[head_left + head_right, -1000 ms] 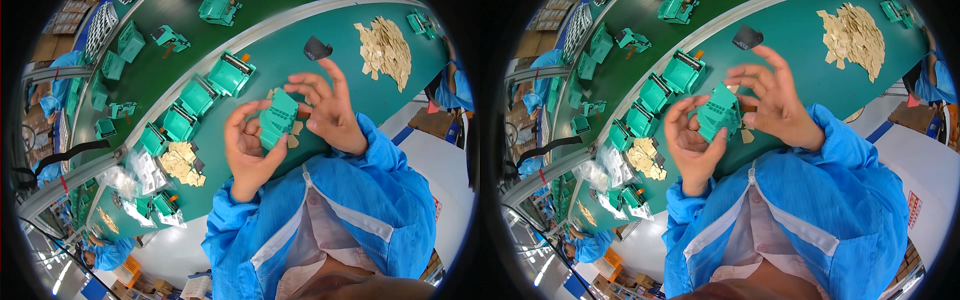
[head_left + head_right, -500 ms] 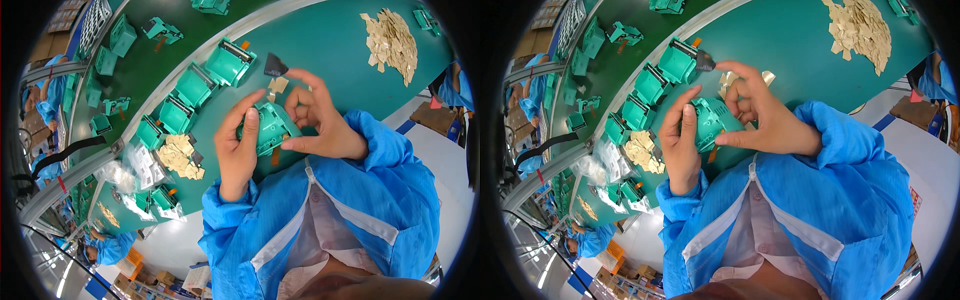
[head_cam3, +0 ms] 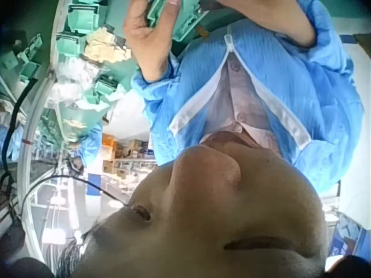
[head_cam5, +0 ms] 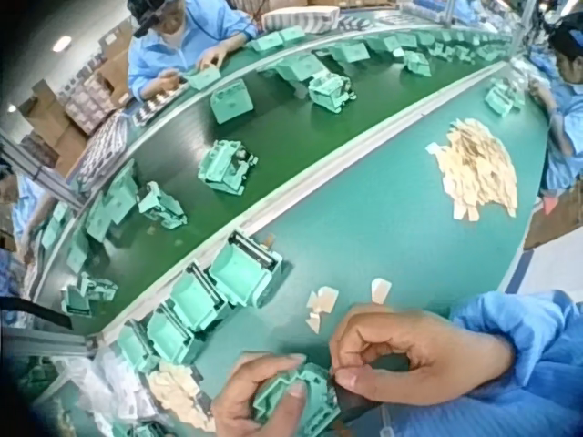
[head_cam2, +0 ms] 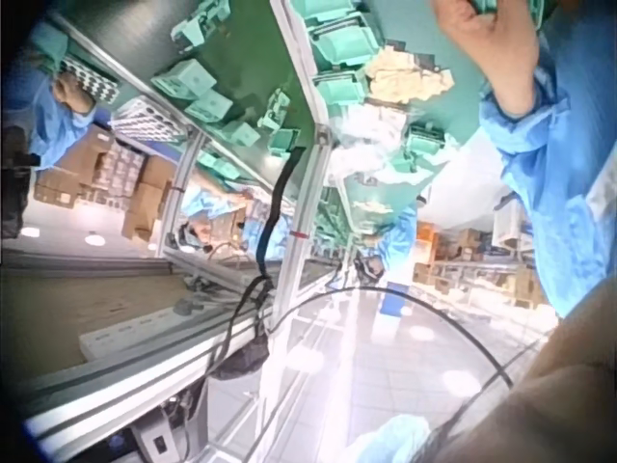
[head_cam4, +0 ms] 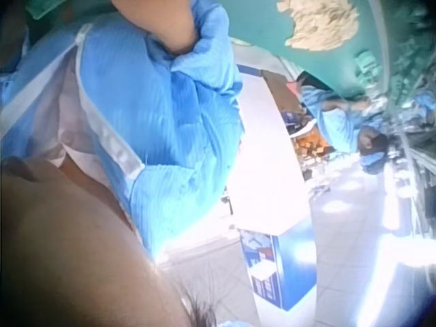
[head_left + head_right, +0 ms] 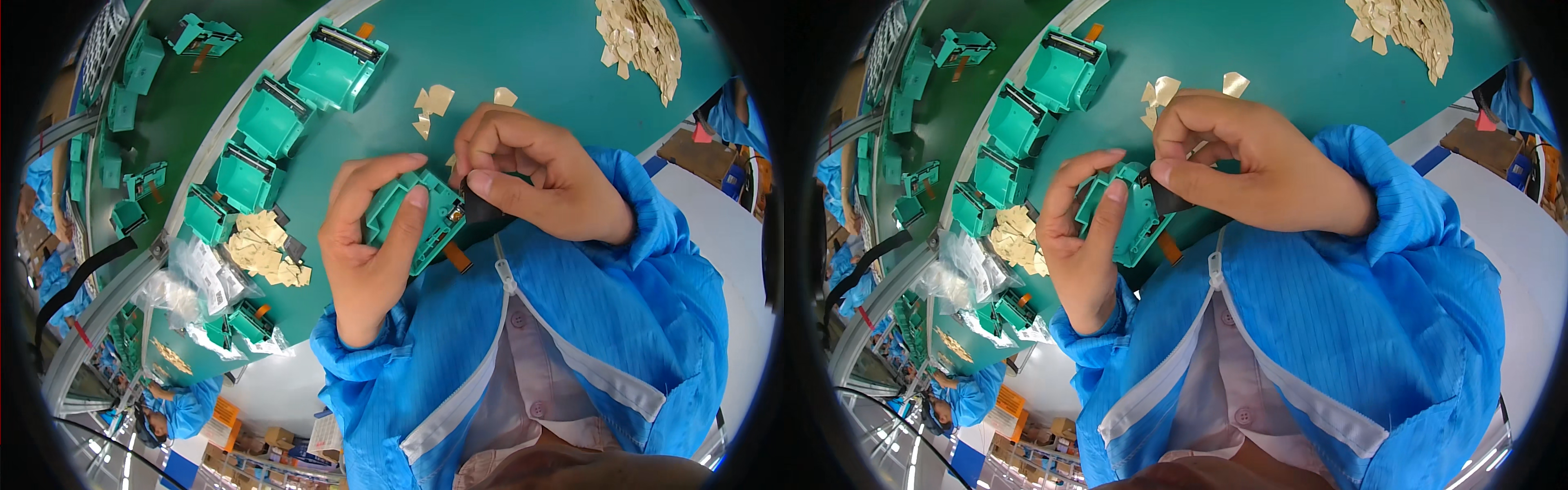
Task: The person assembles small green plastic housing components with internal electronic modules by hand on an assembly line.
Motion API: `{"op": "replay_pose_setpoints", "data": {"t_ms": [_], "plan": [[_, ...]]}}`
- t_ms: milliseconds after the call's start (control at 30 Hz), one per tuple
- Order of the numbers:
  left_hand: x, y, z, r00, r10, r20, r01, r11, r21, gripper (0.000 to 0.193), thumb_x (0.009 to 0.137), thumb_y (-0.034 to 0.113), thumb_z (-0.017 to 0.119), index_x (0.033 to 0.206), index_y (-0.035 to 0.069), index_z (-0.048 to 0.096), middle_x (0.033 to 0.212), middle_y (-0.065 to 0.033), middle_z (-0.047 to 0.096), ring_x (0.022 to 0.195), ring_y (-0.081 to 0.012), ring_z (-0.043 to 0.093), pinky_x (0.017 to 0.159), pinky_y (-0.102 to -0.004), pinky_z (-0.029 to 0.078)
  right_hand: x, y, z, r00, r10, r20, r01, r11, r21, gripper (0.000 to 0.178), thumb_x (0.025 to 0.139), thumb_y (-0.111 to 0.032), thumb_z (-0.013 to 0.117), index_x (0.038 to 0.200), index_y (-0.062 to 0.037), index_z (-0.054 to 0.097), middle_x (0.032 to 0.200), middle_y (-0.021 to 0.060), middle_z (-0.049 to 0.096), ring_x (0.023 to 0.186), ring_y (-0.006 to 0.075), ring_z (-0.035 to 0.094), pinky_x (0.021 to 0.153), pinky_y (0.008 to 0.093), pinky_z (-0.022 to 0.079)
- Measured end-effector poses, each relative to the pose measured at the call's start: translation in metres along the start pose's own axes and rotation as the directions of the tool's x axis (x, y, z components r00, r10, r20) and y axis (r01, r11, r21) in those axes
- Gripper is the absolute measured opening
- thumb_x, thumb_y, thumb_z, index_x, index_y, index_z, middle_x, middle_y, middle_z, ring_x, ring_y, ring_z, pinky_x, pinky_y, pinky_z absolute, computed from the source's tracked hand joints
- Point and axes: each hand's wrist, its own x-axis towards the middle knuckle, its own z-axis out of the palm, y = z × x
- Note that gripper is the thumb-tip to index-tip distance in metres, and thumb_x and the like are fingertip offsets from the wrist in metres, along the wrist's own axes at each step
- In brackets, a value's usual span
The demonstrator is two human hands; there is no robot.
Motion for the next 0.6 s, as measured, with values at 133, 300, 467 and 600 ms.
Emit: {"op": "replay_pose_setpoints", "data": {"t_ms": [133, 300, 467, 600], "plan": [[0.001, -0.002, -0.003, 0.998, -0.041, 0.054, 0.039, 0.999, 0.024, 0.018, 0.089, 0.002, 0.068, 0.106, 0.004, 0.071, 0.099, -0.0062, 0.059, 0.093, -0.0143, 0.057, 0.083, -0.0250, 0.044, 0.001, -0.002, 0.000, 0.992, 0.124, 0.030, -0.122, 0.991, -0.049, 0.008, 0.096, -0.002, 0.056, 0.091, -0.0039, 0.050, 0.102, 0.0081, 0.052, 0.092, 0.0146, 0.055, 0.082, 0.0283, 0.047], [0.002, -0.004, -0.002, 0.991, -0.048, 0.126, 0.047, 0.999, 0.012, 0.019, 0.086, -0.001, 0.068, 0.105, 0.003, 0.071, 0.097, -0.0057, 0.059, 0.090, -0.0141, 0.058, 0.081, -0.0247, 0.044, 0.004, 0.003, 0.002, 0.994, 0.103, -0.025, -0.106, 0.977, -0.187, 0.012, 0.089, -0.003, 0.063, 0.086, -0.0037, 0.051, 0.088, 0.0052, 0.053, 0.081, 0.0111, 0.055, 0.066, 0.0259, 0.047], [0.003, -0.003, -0.005, 0.980, -0.108, 0.170, 0.107, 0.994, 0.016, 0.024, 0.081, -0.006, 0.066, 0.103, 0.002, 0.072, 0.096, -0.0060, 0.059, 0.088, -0.0146, 0.058, 0.078, -0.0249, 0.045, 0.007, 0.009, 0.001, 0.998, 0.049, -0.032, -0.056, 0.966, -0.251, 0.018, 0.084, -0.008, 0.067, 0.080, -0.0030, 0.051, 0.072, 0.0029, 0.053, 0.068, 0.0097, 0.054, 0.056, 0.0266, 0.046], [0.004, -0.006, -0.003, 0.985, -0.048, 0.164, 0.042, 0.998, 0.039, 0.028, 0.076, -0.007, 0.068, 0.102, 0.002, 0.072, 0.095, -0.0060, 0.059, 0.087, -0.0144, 0.060, 0.077, -0.0247, 0.047, 0.008, 0.010, 0.002, 0.999, 0.038, -0.022, -0.042, 0.961, -0.273, 0.019, 0.084, -0.008, 0.068, 0.078, -0.0027, 0.051, 0.071, 0.0032, 0.053, 0.065, 0.0100, 0.052, 0.055, 0.0269, 0.045]]}}
